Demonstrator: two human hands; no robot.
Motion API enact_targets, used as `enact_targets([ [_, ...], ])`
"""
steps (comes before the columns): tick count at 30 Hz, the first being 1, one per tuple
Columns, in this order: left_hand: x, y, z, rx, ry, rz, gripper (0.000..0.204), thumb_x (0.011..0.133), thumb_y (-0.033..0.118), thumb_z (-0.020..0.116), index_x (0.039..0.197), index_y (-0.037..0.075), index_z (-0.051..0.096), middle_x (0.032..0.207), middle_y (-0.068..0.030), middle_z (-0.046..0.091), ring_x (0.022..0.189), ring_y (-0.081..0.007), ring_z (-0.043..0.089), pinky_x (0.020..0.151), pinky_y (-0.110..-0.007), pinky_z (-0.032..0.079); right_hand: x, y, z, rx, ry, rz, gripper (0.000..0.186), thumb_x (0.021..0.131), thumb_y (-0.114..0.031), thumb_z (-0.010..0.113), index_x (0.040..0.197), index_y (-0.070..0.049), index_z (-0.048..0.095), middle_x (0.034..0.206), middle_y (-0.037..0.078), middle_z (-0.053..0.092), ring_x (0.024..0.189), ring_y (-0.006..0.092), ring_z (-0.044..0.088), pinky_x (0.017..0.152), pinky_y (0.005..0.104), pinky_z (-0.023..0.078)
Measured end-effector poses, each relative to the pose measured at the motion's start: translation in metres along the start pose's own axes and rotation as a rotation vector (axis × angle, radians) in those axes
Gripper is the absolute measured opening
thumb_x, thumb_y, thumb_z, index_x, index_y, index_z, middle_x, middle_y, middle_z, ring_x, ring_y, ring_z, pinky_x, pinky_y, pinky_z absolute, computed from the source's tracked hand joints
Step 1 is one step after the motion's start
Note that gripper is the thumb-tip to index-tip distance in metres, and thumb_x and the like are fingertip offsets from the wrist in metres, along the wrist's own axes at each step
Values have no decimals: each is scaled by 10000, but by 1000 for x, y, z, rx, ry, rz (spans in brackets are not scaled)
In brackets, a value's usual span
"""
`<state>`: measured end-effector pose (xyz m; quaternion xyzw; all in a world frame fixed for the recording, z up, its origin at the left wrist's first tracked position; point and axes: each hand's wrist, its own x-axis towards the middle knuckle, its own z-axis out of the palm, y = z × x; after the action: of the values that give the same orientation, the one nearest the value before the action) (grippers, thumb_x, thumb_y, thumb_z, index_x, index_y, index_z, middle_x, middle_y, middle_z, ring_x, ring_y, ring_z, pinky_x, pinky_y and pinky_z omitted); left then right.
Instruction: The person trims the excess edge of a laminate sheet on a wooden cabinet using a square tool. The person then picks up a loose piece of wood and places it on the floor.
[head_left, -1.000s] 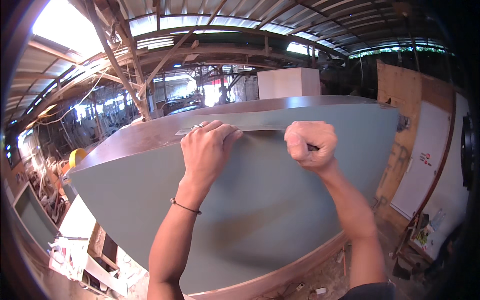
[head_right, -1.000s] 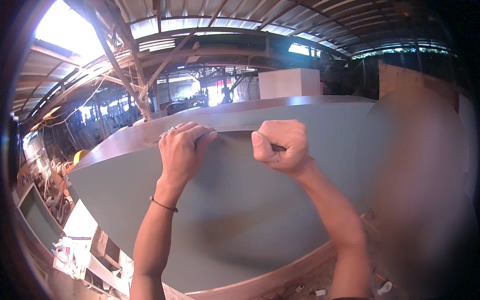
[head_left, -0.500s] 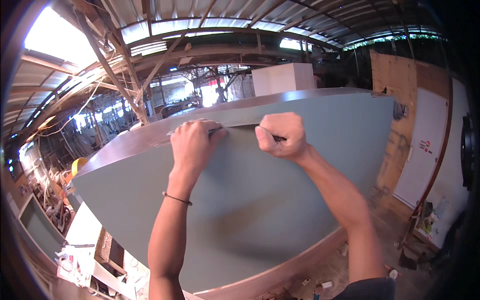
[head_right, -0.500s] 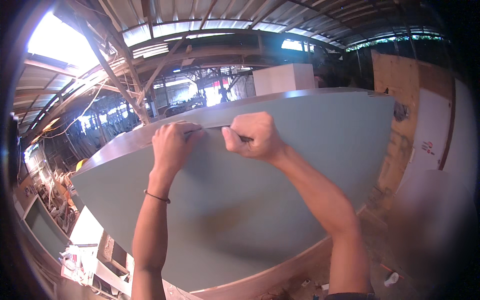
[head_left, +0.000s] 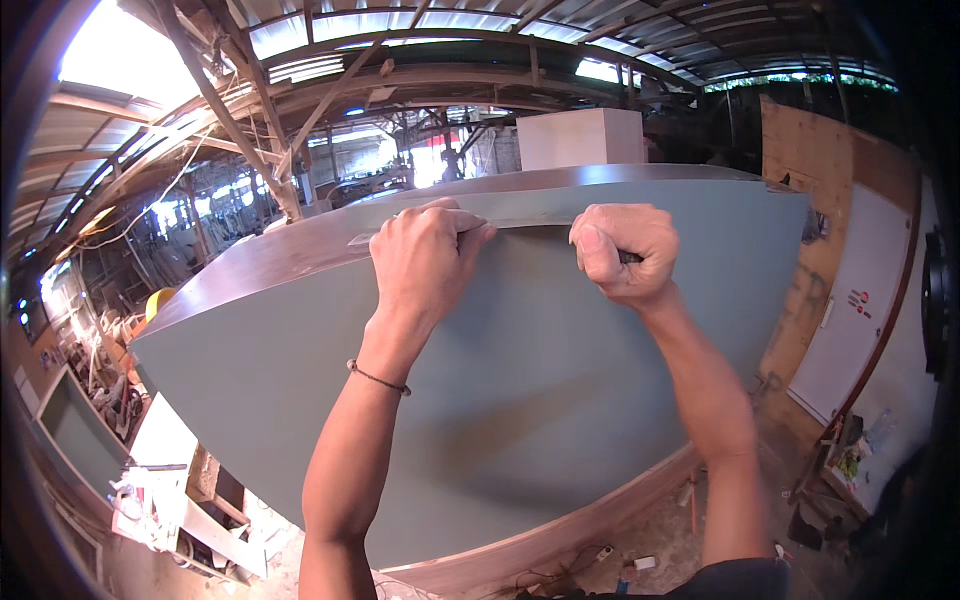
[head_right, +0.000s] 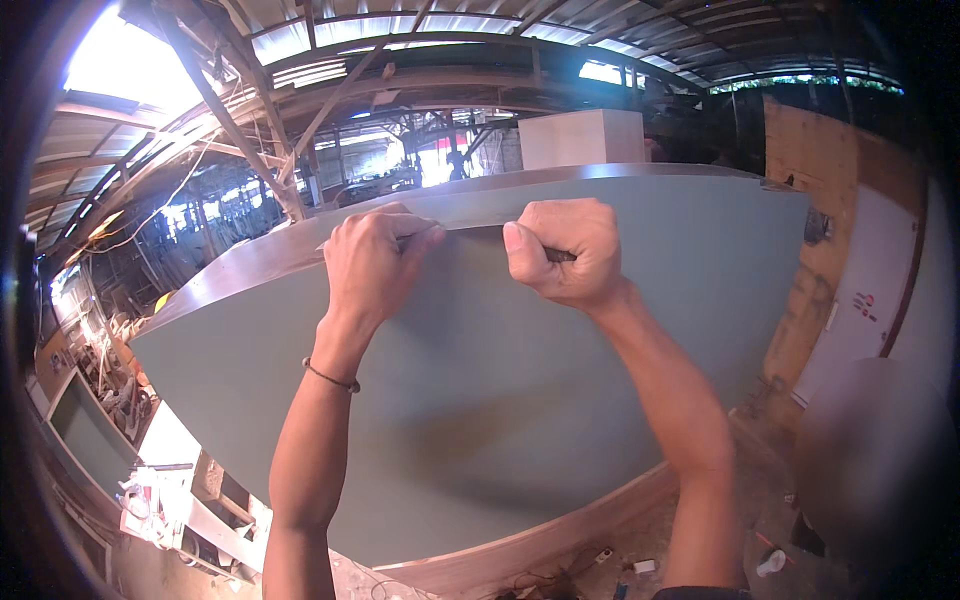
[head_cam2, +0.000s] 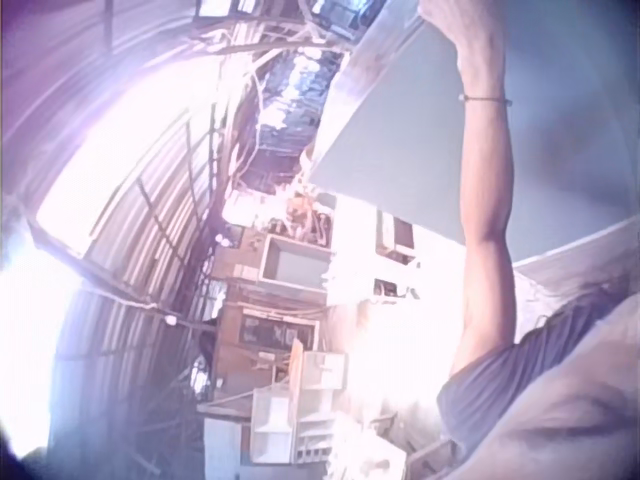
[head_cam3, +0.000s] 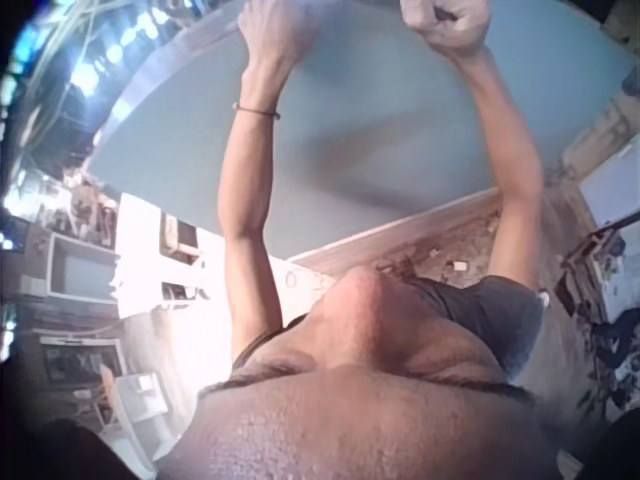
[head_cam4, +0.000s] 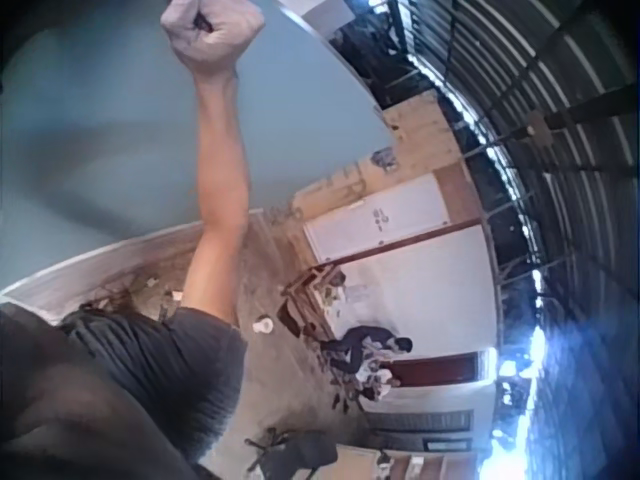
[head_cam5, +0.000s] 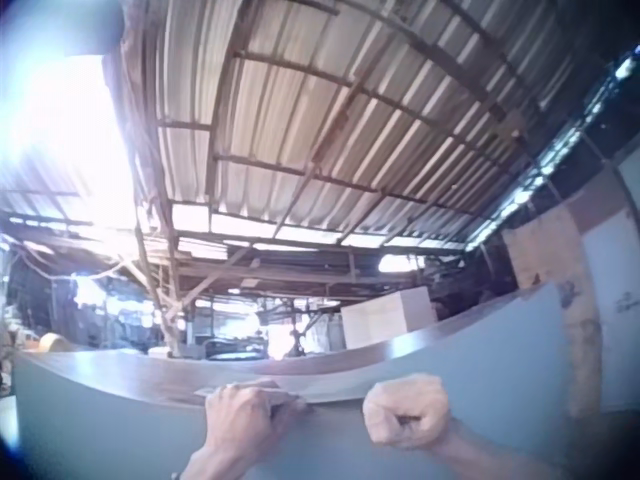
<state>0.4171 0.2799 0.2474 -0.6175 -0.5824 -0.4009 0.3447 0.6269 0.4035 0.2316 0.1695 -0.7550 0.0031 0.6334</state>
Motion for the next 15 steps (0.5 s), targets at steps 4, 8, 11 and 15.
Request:
enact_targets([
  [4, 4, 1, 8, -54, 38, 61, 168, 881, 291, 805, 917, 133, 849, 833, -35, 739, 757, -298, 702, 694, -438, 517, 9, -24, -11, -144, -19, -24, 331, 912, 2, 581, 586, 11, 521, 548, 47, 530, 487, 165, 513, 505, 335, 489],
  [8, 11, 13, 18, -60, 32, 82, 131, 851, 243, 822, 901, 124, 848, 846, -58, 736, 823, -318, 707, 718, -452, 539, -1, -1, -20, -71, 35, -1, 296, 882, 18, 601, 595, -9, 536, 551, 40, 521, 476, 167, 498, 486, 327, 438],
  [11, 20, 14, 13, -80, -60, 23, 121, 846, 220, 822, 897, 112, 842, 851, -60, 731, 826, -312, 702, 729, -440, 529, 1, 1, -14, -62, 42, -15, 259, 850, 26, 667, 615, -29, 572, 551, 34, 509, 447, 168, 469, 450, 324, 361],
  [15, 18, 18, 4, -103, -64, 32, 115, 845, 204, 816, 886, 97, 833, 873, -68, 733, 839, -307, 702, 748, -427, 522, 7, -13, -10, -126, 72, -135, 262, 841, 20, 683, 611, -38, 572, 545, 35, 505, 447, 166, 470, 447, 321, 366],
])
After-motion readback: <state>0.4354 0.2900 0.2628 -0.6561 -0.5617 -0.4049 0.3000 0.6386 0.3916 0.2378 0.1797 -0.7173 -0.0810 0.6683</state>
